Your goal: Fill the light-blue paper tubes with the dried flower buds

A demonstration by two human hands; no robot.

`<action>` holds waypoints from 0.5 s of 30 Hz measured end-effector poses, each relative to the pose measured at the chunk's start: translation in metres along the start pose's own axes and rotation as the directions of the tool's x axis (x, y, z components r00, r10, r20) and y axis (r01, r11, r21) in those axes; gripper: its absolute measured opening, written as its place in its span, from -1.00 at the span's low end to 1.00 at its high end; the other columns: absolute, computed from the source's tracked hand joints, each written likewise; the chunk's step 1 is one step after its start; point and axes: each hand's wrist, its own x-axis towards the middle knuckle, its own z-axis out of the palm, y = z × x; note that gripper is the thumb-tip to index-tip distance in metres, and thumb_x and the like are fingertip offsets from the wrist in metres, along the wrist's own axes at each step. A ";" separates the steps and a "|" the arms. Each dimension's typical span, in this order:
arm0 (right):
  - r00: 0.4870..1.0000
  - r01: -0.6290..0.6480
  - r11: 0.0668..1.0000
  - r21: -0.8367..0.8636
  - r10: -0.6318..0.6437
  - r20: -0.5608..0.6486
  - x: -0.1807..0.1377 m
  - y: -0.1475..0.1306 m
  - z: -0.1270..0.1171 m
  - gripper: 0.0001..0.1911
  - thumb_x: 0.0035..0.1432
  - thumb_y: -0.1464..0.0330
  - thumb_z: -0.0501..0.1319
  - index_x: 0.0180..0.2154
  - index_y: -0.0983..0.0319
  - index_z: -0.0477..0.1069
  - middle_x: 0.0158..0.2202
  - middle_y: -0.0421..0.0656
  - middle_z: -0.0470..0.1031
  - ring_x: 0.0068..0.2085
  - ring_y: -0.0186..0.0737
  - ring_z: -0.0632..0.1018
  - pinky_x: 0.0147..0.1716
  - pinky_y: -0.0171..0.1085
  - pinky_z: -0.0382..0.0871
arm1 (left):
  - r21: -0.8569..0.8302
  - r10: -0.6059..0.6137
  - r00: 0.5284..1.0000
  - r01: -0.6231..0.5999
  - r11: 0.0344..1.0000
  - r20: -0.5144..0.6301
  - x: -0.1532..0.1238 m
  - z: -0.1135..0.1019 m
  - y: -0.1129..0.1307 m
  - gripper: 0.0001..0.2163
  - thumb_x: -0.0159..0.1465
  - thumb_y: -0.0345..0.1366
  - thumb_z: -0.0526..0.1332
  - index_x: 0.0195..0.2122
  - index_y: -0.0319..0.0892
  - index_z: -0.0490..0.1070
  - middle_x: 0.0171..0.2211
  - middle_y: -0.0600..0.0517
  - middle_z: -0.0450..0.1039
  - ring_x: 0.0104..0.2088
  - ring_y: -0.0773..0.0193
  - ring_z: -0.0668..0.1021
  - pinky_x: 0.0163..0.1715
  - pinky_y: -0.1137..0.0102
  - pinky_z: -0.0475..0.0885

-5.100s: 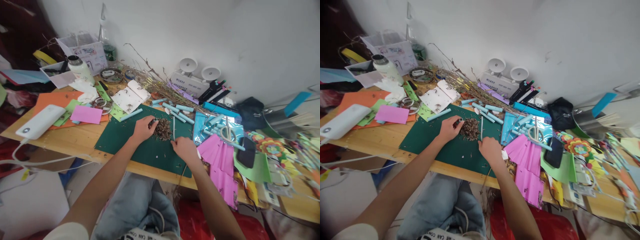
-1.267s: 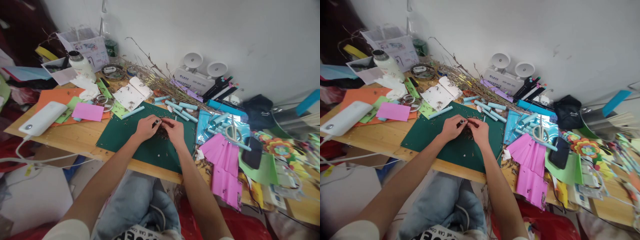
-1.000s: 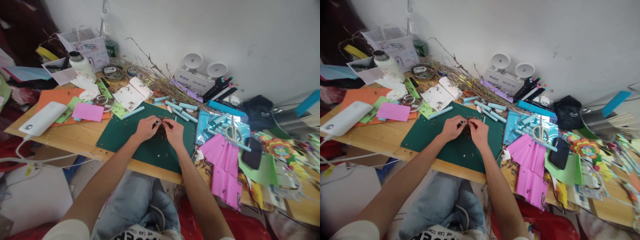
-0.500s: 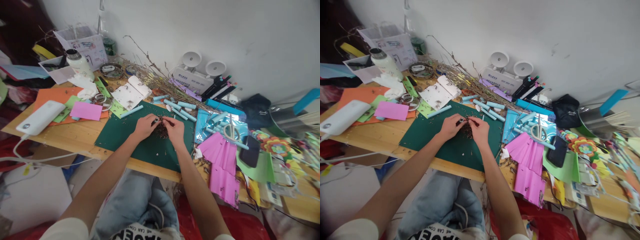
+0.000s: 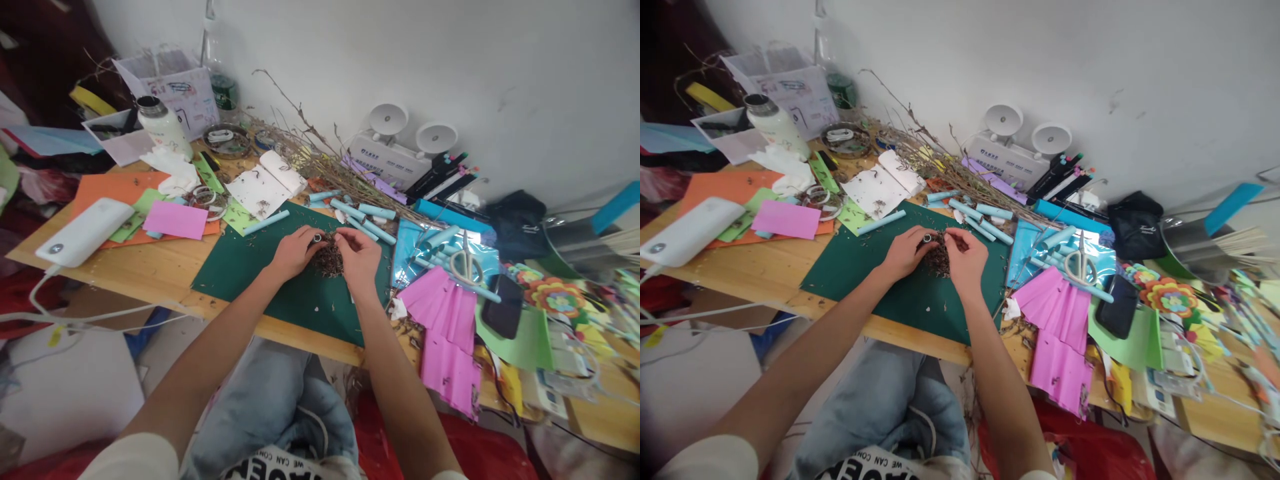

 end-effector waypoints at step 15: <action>0.897 0.441 0.819 -0.366 -0.394 0.199 -0.006 -0.005 0.009 -0.82 0.25 0.33 0.17 -0.30 0.16 0.55 -0.25 -0.09 0.54 -0.17 -0.13 0.52 -0.10 -0.12 0.44 | -0.033 0.015 0.999 -0.013 0.999 0.039 -0.002 -0.001 -0.004 -0.71 0.41 -0.25 0.04 0.07 -0.14 0.40 -0.03 -0.10 0.49 -0.02 0.18 0.54 -0.06 0.31 0.48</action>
